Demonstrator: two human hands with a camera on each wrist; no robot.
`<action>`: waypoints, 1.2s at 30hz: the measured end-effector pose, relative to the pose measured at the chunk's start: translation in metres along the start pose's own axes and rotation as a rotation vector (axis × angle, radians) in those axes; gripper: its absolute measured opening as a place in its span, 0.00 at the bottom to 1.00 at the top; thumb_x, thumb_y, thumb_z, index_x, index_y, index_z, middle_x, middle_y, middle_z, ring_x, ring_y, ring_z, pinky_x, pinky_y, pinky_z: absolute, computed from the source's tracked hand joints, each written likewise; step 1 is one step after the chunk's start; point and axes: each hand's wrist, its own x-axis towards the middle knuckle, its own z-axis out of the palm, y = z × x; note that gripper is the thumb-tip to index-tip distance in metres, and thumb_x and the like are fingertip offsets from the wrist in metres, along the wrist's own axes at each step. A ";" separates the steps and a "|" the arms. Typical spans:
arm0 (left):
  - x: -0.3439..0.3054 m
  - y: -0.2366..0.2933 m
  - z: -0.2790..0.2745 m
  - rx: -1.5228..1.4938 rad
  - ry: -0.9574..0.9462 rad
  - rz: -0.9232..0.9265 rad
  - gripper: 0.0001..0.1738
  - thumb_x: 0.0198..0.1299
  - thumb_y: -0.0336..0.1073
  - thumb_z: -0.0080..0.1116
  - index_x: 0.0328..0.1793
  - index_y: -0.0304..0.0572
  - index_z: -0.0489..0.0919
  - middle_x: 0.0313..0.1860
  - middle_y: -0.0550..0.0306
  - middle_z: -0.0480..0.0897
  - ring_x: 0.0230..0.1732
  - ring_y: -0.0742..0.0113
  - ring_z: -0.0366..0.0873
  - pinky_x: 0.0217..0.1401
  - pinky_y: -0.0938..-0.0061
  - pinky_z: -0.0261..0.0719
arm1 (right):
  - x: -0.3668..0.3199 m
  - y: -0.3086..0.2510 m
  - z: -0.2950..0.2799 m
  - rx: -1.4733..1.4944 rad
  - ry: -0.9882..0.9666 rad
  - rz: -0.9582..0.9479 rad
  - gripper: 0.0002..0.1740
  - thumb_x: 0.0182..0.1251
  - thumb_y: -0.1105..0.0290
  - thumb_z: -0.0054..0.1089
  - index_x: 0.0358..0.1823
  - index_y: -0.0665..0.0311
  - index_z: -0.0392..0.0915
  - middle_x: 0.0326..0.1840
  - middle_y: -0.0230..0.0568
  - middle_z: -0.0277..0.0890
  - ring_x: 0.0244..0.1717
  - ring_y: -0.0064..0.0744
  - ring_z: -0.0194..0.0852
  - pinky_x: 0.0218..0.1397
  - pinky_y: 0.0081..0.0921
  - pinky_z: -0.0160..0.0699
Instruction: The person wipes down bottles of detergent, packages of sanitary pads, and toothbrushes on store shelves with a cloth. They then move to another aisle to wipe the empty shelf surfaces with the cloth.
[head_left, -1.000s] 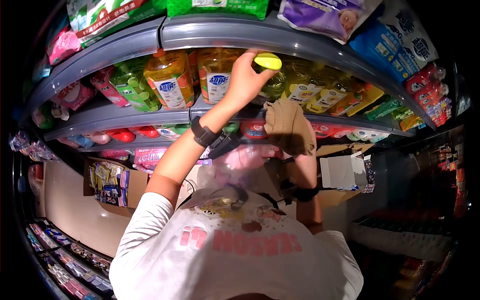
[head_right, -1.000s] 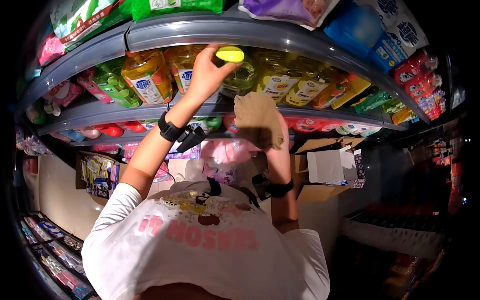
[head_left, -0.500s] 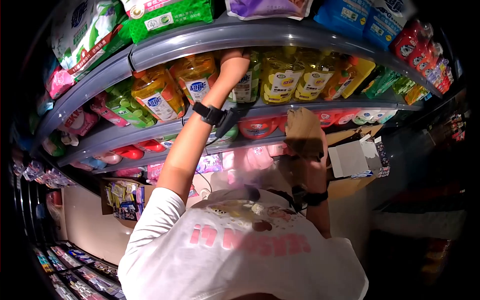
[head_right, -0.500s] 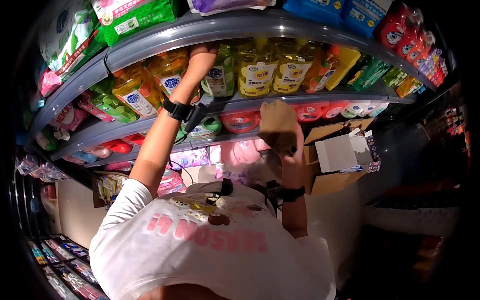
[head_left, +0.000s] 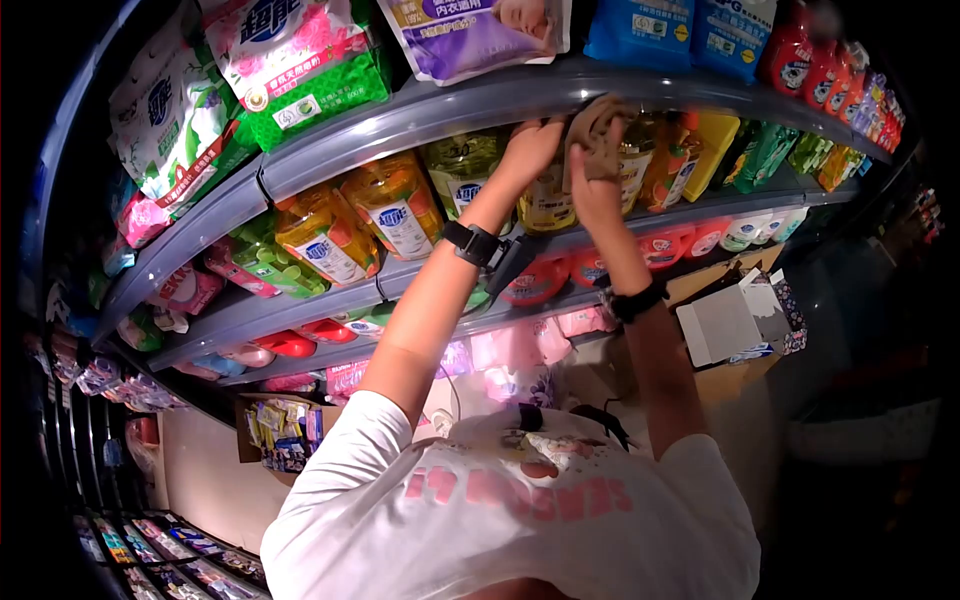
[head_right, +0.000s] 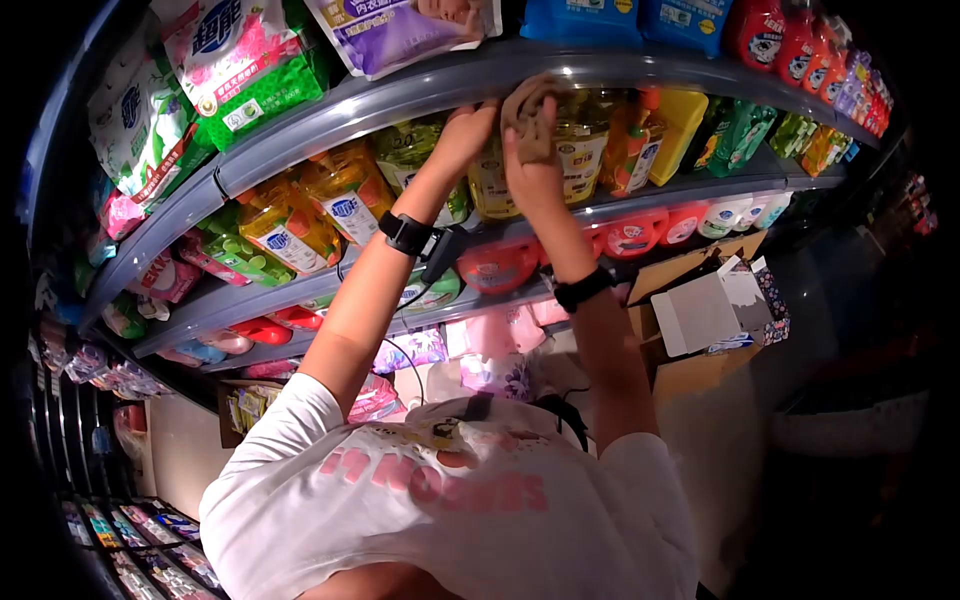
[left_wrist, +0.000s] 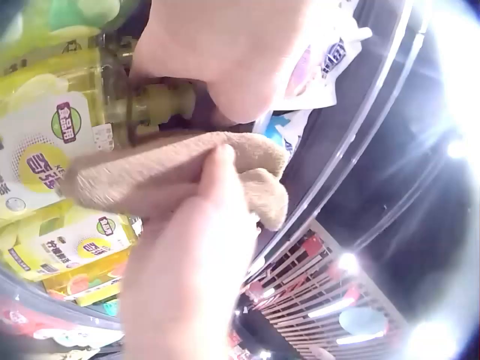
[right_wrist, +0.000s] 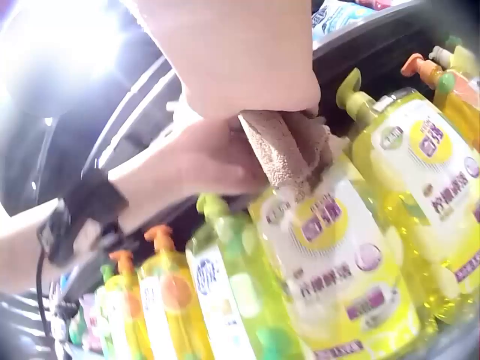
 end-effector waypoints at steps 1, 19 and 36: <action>0.010 -0.013 0.005 0.032 0.019 0.018 0.26 0.54 0.50 0.52 0.47 0.31 0.75 0.40 0.32 0.78 0.48 0.40 0.74 0.50 0.63 0.70 | -0.013 0.012 0.006 0.072 -0.094 0.198 0.31 0.67 0.67 0.45 0.68 0.69 0.46 0.61 0.58 0.61 0.60 0.54 0.61 0.61 0.34 0.61; -0.072 -0.008 0.013 0.121 0.196 0.535 0.17 0.43 0.28 0.57 0.44 0.36 0.77 0.51 0.46 0.75 0.53 0.48 0.69 0.57 0.64 0.65 | -0.028 -0.037 -0.042 0.003 -0.255 -0.177 0.22 0.63 0.75 0.47 0.59 0.71 0.63 0.56 0.44 0.67 0.60 0.32 0.61 0.65 0.26 0.53; -0.117 -0.030 -0.013 0.085 0.190 0.577 0.13 0.50 0.33 0.58 0.43 0.37 0.76 0.42 0.48 0.78 0.48 0.47 0.72 0.63 0.58 0.58 | -0.021 -0.021 -0.026 0.148 -0.165 0.281 0.18 0.64 0.64 0.51 0.48 0.71 0.72 0.46 0.49 0.75 0.49 0.30 0.73 0.51 0.24 0.68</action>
